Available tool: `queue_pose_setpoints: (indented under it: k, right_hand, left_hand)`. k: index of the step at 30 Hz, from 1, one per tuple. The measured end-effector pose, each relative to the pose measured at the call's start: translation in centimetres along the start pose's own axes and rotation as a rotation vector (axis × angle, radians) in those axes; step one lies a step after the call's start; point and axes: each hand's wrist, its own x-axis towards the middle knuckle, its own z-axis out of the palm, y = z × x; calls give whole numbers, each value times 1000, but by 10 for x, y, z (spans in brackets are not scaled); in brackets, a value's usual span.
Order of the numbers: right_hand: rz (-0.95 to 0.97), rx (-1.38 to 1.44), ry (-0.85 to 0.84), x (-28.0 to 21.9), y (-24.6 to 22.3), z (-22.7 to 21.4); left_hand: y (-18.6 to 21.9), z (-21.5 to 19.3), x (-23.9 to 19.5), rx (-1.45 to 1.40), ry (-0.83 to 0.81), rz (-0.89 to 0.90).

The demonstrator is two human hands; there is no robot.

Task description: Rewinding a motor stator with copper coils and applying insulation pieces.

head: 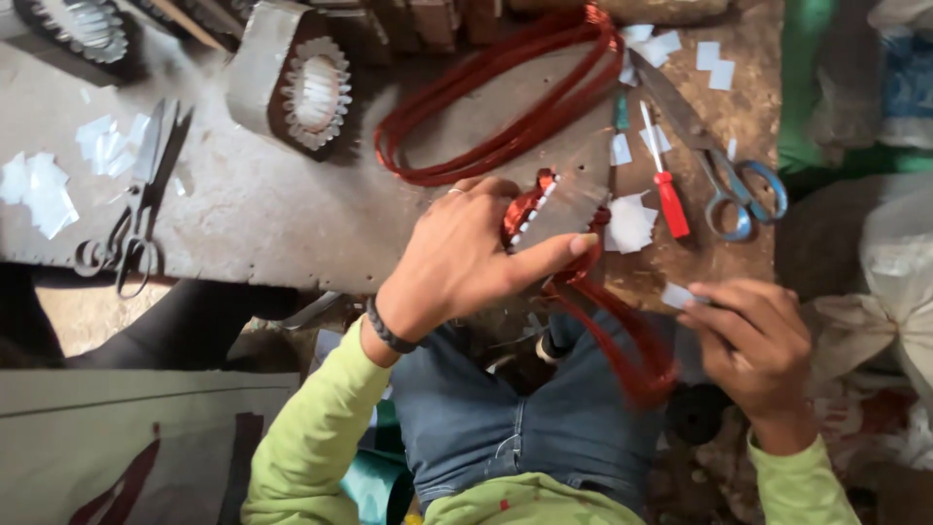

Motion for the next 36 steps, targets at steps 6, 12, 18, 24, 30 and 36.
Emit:
queue_pose_setpoints:
  k: [6,12,18,24,30,36]
  right_hand:
    - [-44,-91,44,-22,2,3]
    - [32,-109,58,-18,-10,3]
    - [140,-131,137,-14,-24,10]
    - [311,34,153,-6,-28,-7]
    - [355,258,-24,55,-85,-30]
    - [219,315,-63,86,-105,12]
  left_hand:
    - [-9,8,-16,-15,81,130]
    - [-8,12,-16,-10,110,188]
    - [-9,11,-20,-21,139,194]
    - [-17,13,-28,-39,95,229]
    - [-27,19,-35,-73,103,270]
    - [-29,17,-34,-73,52,313]
